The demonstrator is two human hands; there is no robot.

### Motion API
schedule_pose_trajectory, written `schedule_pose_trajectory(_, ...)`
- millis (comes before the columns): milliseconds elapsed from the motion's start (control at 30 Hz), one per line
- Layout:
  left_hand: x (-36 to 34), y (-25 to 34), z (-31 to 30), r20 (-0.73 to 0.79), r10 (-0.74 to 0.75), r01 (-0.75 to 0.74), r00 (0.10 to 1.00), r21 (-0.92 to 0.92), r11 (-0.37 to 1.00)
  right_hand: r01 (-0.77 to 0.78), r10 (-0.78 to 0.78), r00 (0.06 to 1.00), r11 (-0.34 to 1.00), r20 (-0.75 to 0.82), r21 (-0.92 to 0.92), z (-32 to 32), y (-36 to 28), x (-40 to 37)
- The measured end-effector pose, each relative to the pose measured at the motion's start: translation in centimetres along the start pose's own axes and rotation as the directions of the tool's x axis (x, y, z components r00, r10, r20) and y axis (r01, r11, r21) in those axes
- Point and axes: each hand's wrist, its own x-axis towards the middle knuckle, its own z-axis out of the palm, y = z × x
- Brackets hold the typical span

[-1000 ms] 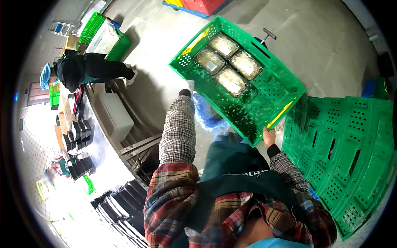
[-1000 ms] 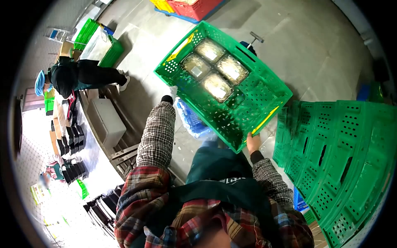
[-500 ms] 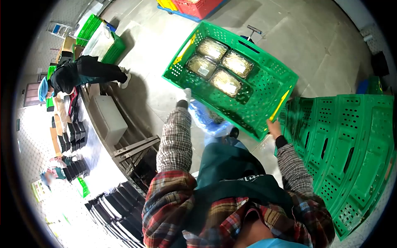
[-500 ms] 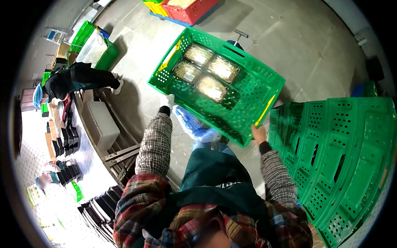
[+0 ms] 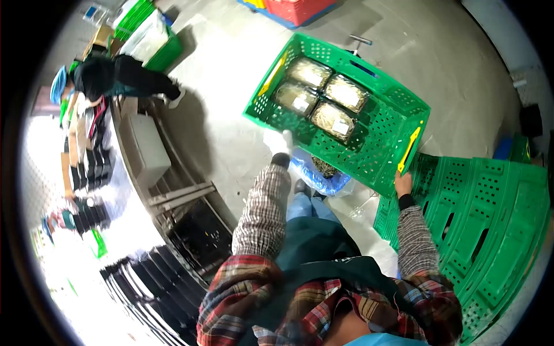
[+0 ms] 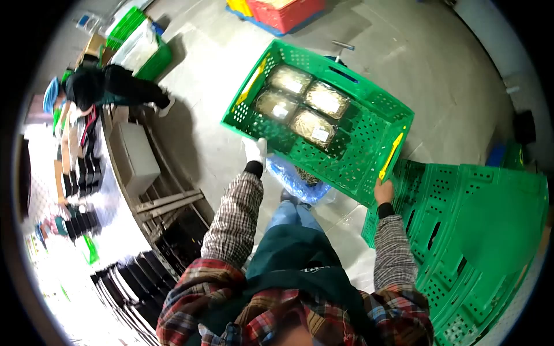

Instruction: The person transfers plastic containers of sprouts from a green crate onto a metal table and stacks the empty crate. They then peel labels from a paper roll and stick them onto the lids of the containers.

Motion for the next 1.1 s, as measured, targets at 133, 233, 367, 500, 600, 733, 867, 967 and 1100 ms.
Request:
schedule_pose_trajectory(133, 0.9, 1.7, -1.3, 0.011, 0.024, -0.027, 1.0, 0.509, 0.86, -0.041, 0.038, 0.999, 0.991, 0.028, 0.126, 2.5, 2.4, 1.8)
schedule_pose_trajectory(233, -1.6, 4.2, -5.5, 0.391, -0.152, 0.005, 0.908, 0.354, 0.935, 0.142, -0.128, 0.988, 0.973, -0.087, 0.184, 0.2, 0.6, 1.3)
schedule_pose_trajectory(367, -12.6, 7.4, -15.6, 0.447, -0.021, -0.044, 0.894, 0.135, 0.99, 0.319, -0.557, 0.617, 0.823, -0.556, -0.47, -2.0, -1.2, 1.2)
schedule_pose_trajectory(500, -24.2, 6.5, -28.3, 0.41, -0.058, 0.033, 0.91, 0.069, 0.997, 0.547, -0.491, 0.792, 0.835, -0.362, 0.063, 2.0, -13.8, -7.9)
schedule_pose_trajectory(600, -32.0, 5.5, -40.1, 0.006, 0.054, -0.054, 0.999, 0.066, 0.996, 0.799, -0.797, 0.588, 0.546, -0.138, 0.252, 10.4, -24.7, -17.7)
schedule_pose_trajectory(733, -44.4, 5.7, -58.4, -0.718, 0.274, 0.002, 0.641, 0.358, 0.934, 0.754, -0.984, 0.178, 0.149, 0.018, 0.639, 17.5, -40.6, -44.4)
schedule_pose_trajectory(867, -62.0, 3.7, -68.8, -0.96, 0.262, 0.807, 0.099, 0.231, 0.543, 0.465, -0.862, -0.503, -0.209, 0.063, 0.86, 12.8, -47.9, -75.0)
schedule_pose_trajectory(967, -70.6, -0.6, -69.2, -0.994, 0.1, 0.979, -0.044, -0.022, 0.205, 0.412, -0.608, -0.792, -0.477, 0.047, 0.776, 18.3, -50.9, -87.2)
schedule_pose_trajectory(1100, -69.2, -1.8, -69.4, -0.998, -0.038, 0.953, 0.053, 0.039, 0.302, 0.573, -0.492, -0.789, -0.373, 0.368, 0.73, 24.2, -52.3, -95.0)
